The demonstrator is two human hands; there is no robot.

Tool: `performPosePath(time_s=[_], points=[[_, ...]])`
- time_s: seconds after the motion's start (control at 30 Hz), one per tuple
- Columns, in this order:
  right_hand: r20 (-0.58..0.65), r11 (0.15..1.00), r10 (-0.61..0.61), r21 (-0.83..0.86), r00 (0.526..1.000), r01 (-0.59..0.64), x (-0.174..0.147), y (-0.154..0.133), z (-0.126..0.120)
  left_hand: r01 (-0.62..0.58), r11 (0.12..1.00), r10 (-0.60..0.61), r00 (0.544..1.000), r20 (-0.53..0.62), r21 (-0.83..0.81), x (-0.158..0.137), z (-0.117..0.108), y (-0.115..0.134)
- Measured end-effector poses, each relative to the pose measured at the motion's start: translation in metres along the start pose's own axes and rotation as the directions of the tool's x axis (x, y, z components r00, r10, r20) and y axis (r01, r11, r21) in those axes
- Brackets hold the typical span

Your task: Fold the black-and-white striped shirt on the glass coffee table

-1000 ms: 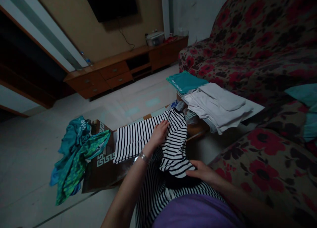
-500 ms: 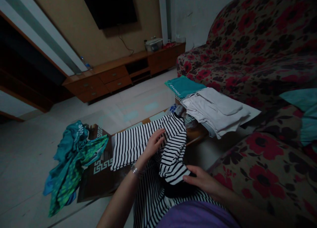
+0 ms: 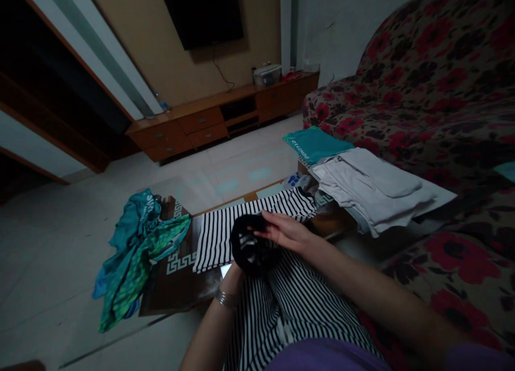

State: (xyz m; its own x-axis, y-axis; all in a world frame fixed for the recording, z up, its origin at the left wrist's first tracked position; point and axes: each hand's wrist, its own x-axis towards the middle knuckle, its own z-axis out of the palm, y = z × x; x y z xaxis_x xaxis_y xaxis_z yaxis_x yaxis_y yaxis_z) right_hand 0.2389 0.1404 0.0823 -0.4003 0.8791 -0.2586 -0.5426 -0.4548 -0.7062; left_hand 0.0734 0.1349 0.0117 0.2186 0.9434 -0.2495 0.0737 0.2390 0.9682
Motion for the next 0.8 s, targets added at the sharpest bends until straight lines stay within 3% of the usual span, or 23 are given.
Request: performPosePath(time_s=[0.1, 0.17, 0.2, 0.27, 0.33, 0.37, 0.43, 0.53, 0.67, 0.73, 0.8], points=[[-0.044, 0.999, -0.022, -0.048, 0.999, 0.02, 0.032, -0.003, 0.0, 0.03, 0.998, -0.03, 1.0, 0.008, -0.048, 0.008, -0.002, 0.005], [-0.146, 0.963, -0.115, -0.257, 0.983, 0.075, 0.037, -0.002, -0.019, 0.078, 0.983, -0.072, 0.997, 0.041, -0.166, 0.014, -0.001, 0.008], [-0.2, 0.907, -0.203, -0.407, 0.959, 0.107, 0.037, -0.002, -0.033, 0.108, 0.964, -0.095, 0.993, 0.064, -0.243, 0.017, 0.0, 0.009], [-0.24, 0.686, -0.419, -0.715, 0.876, 0.132, 0.032, -0.005, -0.067, 0.157, 0.908, -0.128, 0.987, 0.099, -0.388, 0.02, 0.001, 0.006], [-0.16, 0.407, -0.577, -0.907, 0.801, 0.112, 0.026, -0.011, -0.1, 0.168, 0.863, -0.138, 0.986, 0.098, -0.477, 0.02, 0.002, 0.0], [-0.11, 0.3, -0.602, -0.949, 0.791, 0.096, 0.024, -0.014, -0.114, 0.163, 0.846, -0.142, 0.987, 0.08, -0.509, 0.02, 0.002, -0.004], [-0.043, 0.182, -0.553, -0.981, 0.832, 0.071, 0.021, -0.019, -0.135, 0.149, 0.809, -0.169, 0.985, 0.019, -0.569, 0.017, 0.001, -0.013], [0.014, 0.112, -0.405, -0.992, 0.914, 0.065, 0.019, -0.023, -0.153, 0.115, 0.729, -0.216, 0.974, -0.067, -0.675, 0.011, -0.008, -0.021], [0.065, 0.014, -0.285, -0.997, 0.956, 0.072, 0.022, -0.023, -0.165, 0.09, 0.619, -0.204, 0.978, -0.049, -0.781, 0.008, -0.032, -0.013], [0.069, -0.034, -0.246, -0.998, 0.967, 0.062, 0.024, -0.024, -0.17, 0.138, 0.635, -0.217, 0.976, -0.004, -0.76, 0.012, -0.043, -0.002], [0.083, -0.092, -0.219, -0.994, 0.972, 0.064, 0.026, -0.024, -0.173, 0.185, 0.706, -0.224, 0.974, 0.032, -0.683, 0.021, -0.051, 0.009]])
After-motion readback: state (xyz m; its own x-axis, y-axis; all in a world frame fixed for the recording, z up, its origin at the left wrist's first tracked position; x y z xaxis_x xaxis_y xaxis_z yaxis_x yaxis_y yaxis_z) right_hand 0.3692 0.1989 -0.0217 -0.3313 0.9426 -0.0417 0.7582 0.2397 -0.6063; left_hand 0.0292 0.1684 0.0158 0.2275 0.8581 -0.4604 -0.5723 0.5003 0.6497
